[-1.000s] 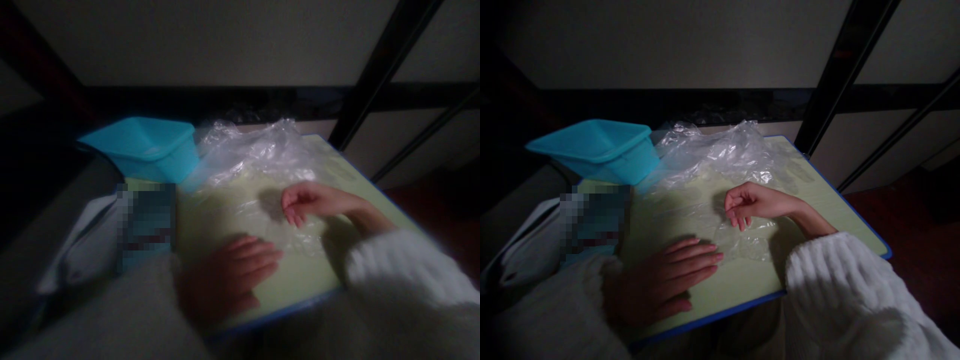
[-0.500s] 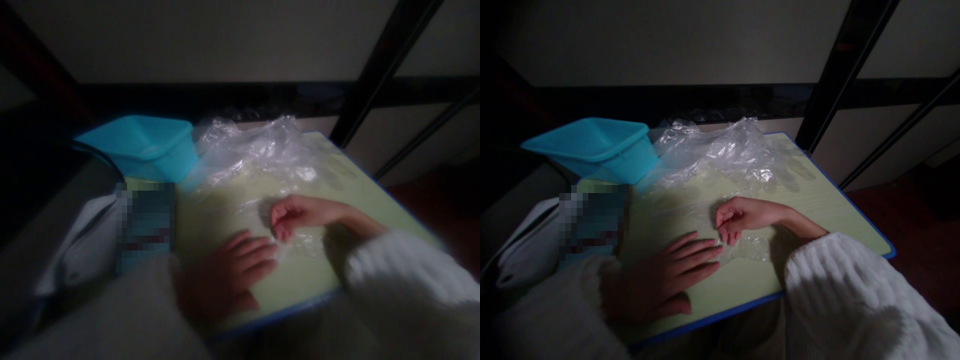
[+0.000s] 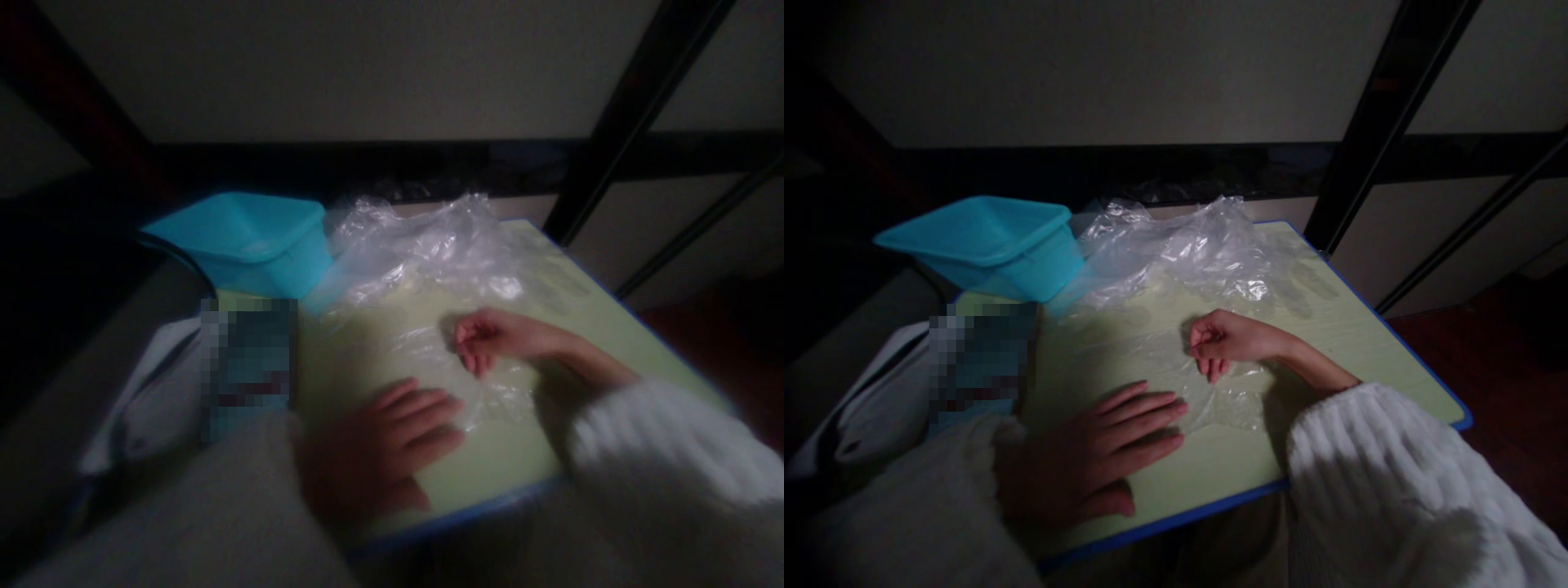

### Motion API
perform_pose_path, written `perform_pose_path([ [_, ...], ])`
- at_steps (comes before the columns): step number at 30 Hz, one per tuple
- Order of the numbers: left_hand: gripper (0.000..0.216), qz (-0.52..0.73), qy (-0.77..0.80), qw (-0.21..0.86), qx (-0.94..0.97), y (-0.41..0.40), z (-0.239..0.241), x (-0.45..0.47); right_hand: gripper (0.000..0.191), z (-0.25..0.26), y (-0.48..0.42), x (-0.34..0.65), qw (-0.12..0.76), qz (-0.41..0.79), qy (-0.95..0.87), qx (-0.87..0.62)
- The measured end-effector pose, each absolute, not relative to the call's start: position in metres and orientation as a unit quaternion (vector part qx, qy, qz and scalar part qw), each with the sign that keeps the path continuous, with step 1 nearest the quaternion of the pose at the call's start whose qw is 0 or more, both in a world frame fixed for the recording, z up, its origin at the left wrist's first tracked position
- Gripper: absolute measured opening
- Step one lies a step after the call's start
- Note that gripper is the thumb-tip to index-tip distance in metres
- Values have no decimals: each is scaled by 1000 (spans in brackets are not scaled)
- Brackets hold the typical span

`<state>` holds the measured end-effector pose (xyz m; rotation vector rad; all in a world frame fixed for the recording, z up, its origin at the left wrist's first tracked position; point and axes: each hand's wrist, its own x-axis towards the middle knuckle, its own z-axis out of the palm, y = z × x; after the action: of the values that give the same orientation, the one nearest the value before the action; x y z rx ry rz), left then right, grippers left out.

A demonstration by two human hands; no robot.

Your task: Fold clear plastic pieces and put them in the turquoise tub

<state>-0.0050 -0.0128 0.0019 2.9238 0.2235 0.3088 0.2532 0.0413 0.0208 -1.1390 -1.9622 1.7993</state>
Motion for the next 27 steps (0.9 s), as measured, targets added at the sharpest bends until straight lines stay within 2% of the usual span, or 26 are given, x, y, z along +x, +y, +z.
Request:
perform_pose_path([
  [2, 56, 162, 77, 71, 981, -11, 0, -8, 23, 25, 40, 253, 171, 554, -705, -408],
  [5, 51, 228, 93, 9, 969, -3, -3, -18, 17, 31, 37, 252, 241, 364, -784, -442],
  [8, 46, 228, 116, -29, 966, 5, -5, -26, 20, 32, 33, 250, 190, 167, -850, -462],
  [11, 49, 223, 101, -24, 969, 5, -6, -26, 26, 28, 32, 247, 127, 61, -875, -464],
  [16, 55, 246, 72, 16, 967, -6, -3, -13, 28, 21, 33, 242, 130, 8, -897, -423],
  [19, 59, 277, 71, 55, 957, -15, 7, -4, 24, 16, 33, 238, 149, 20, -920, -362],
  [21, 56, 254, 65, 90, 961, -23, 14, 2, 24, 12, 32, 234, 156, 34, -932, -324],
  [24, 42, 272, 37, 130, 953, -37, 17, 11, 32, 8, 27, 226, 149, 49, -949, -272],
  [27, 26, 291, 43, 125, 947, -47, 7, 14, 35, 10, 21, 219, 130, 88, -967, -202],
])
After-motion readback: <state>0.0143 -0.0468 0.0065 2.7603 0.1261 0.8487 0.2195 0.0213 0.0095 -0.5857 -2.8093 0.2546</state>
